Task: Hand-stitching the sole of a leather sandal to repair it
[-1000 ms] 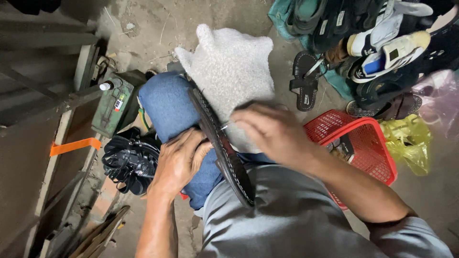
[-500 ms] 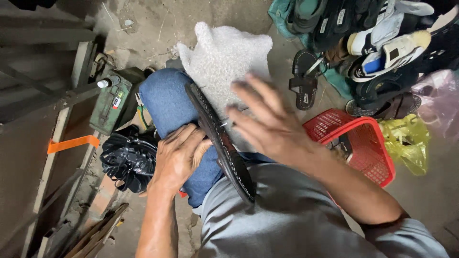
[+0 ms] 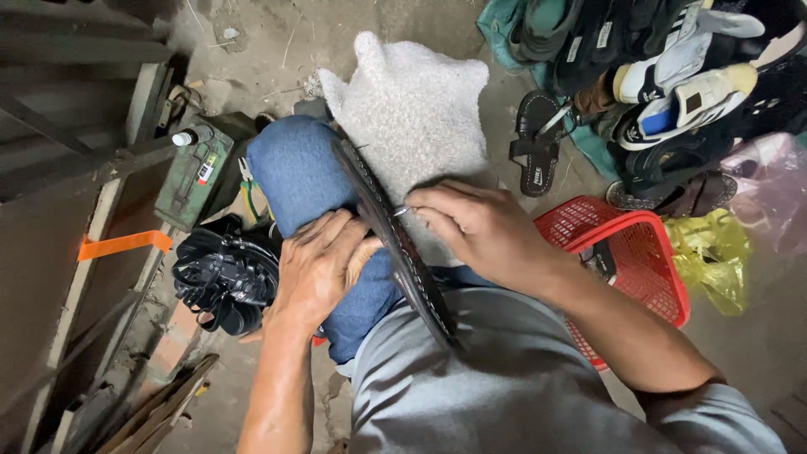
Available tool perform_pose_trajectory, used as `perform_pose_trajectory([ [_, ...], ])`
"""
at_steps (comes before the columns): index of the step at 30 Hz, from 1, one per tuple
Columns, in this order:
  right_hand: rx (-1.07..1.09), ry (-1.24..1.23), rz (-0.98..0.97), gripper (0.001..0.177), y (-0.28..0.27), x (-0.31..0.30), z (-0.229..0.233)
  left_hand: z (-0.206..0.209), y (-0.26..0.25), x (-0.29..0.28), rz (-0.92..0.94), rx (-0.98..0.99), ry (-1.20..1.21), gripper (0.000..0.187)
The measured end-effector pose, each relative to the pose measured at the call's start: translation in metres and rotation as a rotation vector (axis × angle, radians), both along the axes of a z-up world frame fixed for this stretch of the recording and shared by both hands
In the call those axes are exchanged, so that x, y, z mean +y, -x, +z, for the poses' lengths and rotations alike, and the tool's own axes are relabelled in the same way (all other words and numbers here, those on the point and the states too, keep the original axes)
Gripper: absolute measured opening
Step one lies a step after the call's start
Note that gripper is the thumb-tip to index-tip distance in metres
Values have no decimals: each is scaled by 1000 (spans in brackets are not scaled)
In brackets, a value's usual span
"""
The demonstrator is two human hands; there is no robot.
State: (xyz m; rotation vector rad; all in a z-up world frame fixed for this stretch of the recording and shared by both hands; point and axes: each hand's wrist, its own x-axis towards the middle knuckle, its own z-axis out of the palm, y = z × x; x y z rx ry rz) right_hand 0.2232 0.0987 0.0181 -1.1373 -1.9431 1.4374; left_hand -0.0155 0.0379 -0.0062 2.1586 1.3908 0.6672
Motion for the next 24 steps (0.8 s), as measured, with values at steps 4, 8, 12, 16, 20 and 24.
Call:
perform_pose_trajectory([
  [4,-72,-72,106,21,3,-2,-7,2,2,1,2,35,1,29],
  [8,-135,-71,188,44,-2,7,16,1,-1,3,4,58,-3,31],
  [12,-112,-147,212,46,0,10,27,-3,3,-8,52,137,0,38],
  [16,-155,-386,98,39,1,-1,6,1,5,-14,190,267,1,49],
  [20,-152,-463,67,30,3,4,10,-9,47,-47,389,288,157,62],
  [24,-210,-493,132,31,5,2,3,4,57,-62,503,343,358,62],
])
